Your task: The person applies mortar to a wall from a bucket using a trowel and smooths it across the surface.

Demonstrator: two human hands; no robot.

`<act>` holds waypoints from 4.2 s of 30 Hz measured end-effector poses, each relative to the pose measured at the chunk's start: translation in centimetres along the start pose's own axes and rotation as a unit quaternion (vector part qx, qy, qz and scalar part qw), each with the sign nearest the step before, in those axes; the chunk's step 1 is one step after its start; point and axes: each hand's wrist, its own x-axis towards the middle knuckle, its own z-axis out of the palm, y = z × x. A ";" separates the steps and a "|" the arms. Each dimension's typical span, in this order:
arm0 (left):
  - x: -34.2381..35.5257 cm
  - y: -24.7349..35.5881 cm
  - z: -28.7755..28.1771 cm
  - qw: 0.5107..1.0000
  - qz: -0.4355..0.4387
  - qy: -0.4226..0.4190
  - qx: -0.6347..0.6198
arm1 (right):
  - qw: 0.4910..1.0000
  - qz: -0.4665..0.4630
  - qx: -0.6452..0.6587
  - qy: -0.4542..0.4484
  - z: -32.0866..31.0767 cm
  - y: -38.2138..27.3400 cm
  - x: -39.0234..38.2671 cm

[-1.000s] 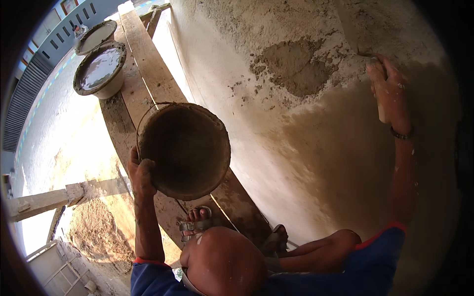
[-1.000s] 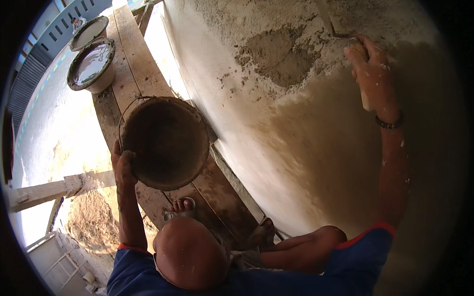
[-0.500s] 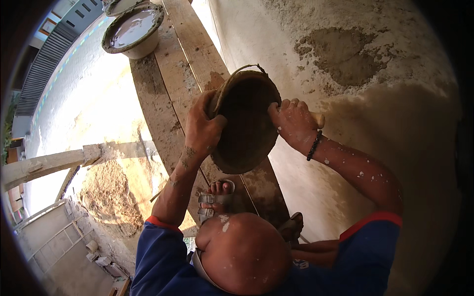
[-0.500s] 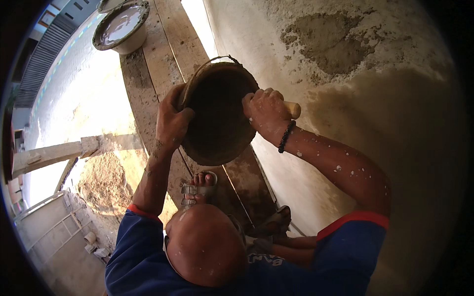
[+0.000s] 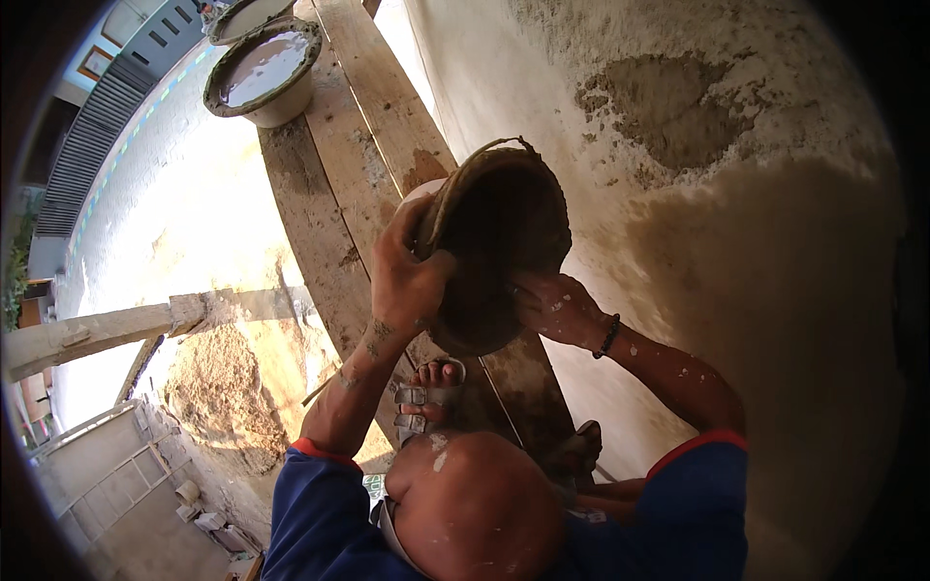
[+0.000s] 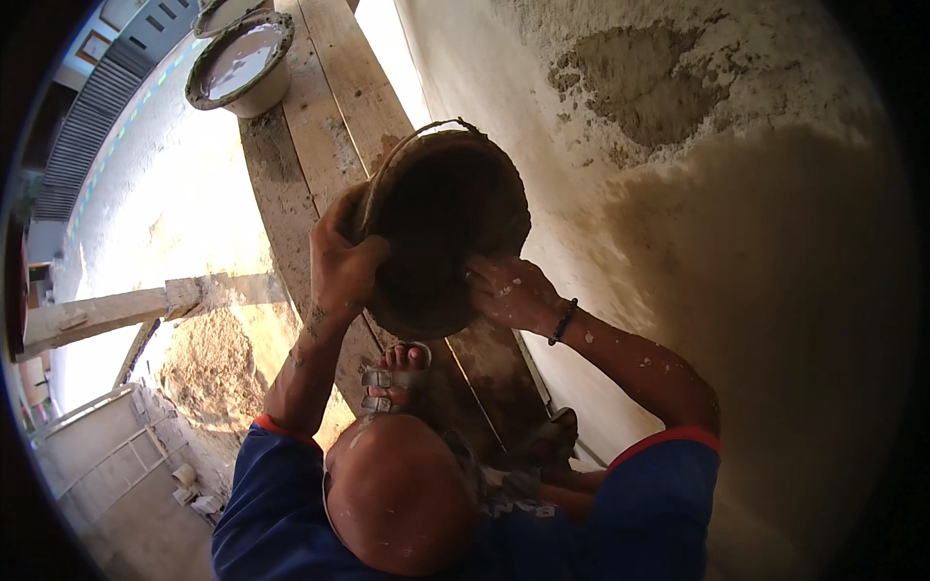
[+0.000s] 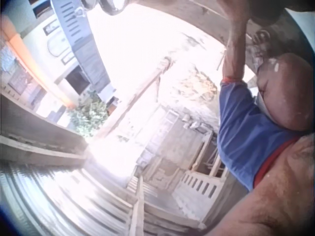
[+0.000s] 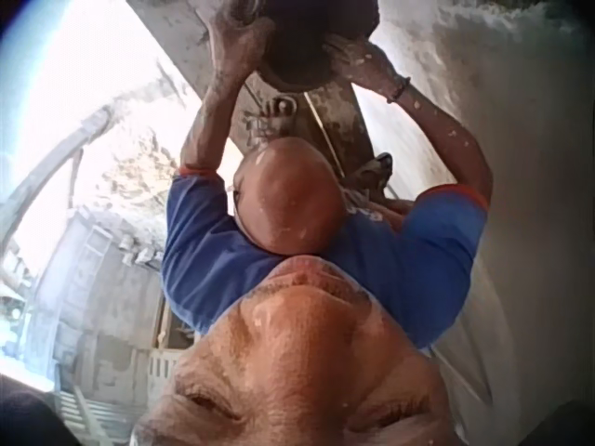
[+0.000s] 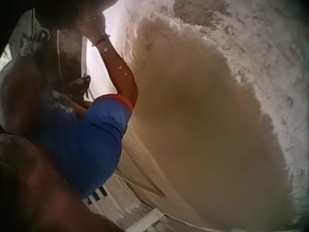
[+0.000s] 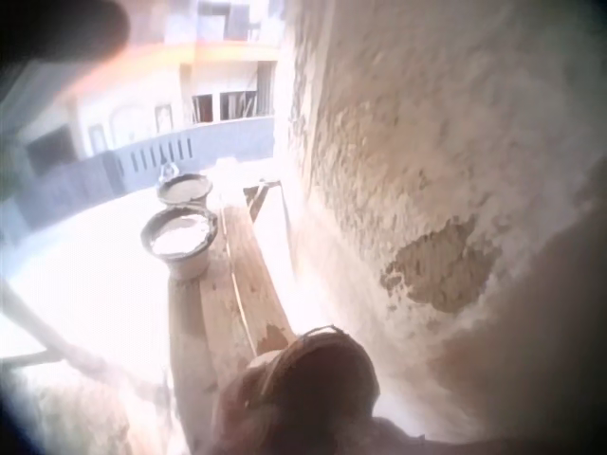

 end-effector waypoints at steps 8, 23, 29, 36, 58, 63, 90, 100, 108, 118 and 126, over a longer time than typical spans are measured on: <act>-0.2 1.0 -0.7 0.989 -0.015 0.056 -0.134 | 0.994 0.059 -0.063 0.061 -5.1 -0.9 -1.0; -2.1 -1.9 -3.6 0.970 -0.031 0.093 -0.223 | 0.998 -0.034 -0.004 0.055 -21.3 -10.0 -8.0; -3.4 -2.3 -5.1 0.978 -0.016 0.141 -0.153 | 0.972 0.142 0.186 0.010 -25.0 -7.9 -10.0; -2.0 -2.8 -3.6 0.979 -0.028 0.080 -0.186 | 0.753 0.289 -0.162 0.569 -38.5 -4.7 -18.9; -0.4 6.7 0.0 0.988 0.078 0.035 0.129 | 0.953 0.027 -0.298 0.044 -10.2 -5.1 2.8; -0.6 6.5 -0.9 0.982 0.136 0.008 0.134 | 0.993 -0.110 0.018 0.037 -3.3 2.8 3.2; -0.8 -1.2 -7.5 0.964 0.042 0.164 -0.204 | 0.986 -0.115 0.082 0.086 -17.3 -9.6 1.5; -2.2 -1.5 -9.8 0.963 0.009 0.229 -0.144 | 0.927 0.227 0.188 0.232 -26.9 1.7 3.0; -4.1 -0.7 -10.9 0.972 0.018 0.217 -0.090 | 0.921 0.230 -0.060 0.308 -33.0 0.1 -0.3; 0.8 0.3 -5.4 0.994 -0.020 0.084 -0.068 | 0.894 -0.110 -0.409 0.148 -12.0 -5.9 1.7; 0.3 2.7 -4.4 0.995 -0.005 0.100 0.003 | 0.879 -0.114 -0.455 0.085 -6.5 -6.8 7.3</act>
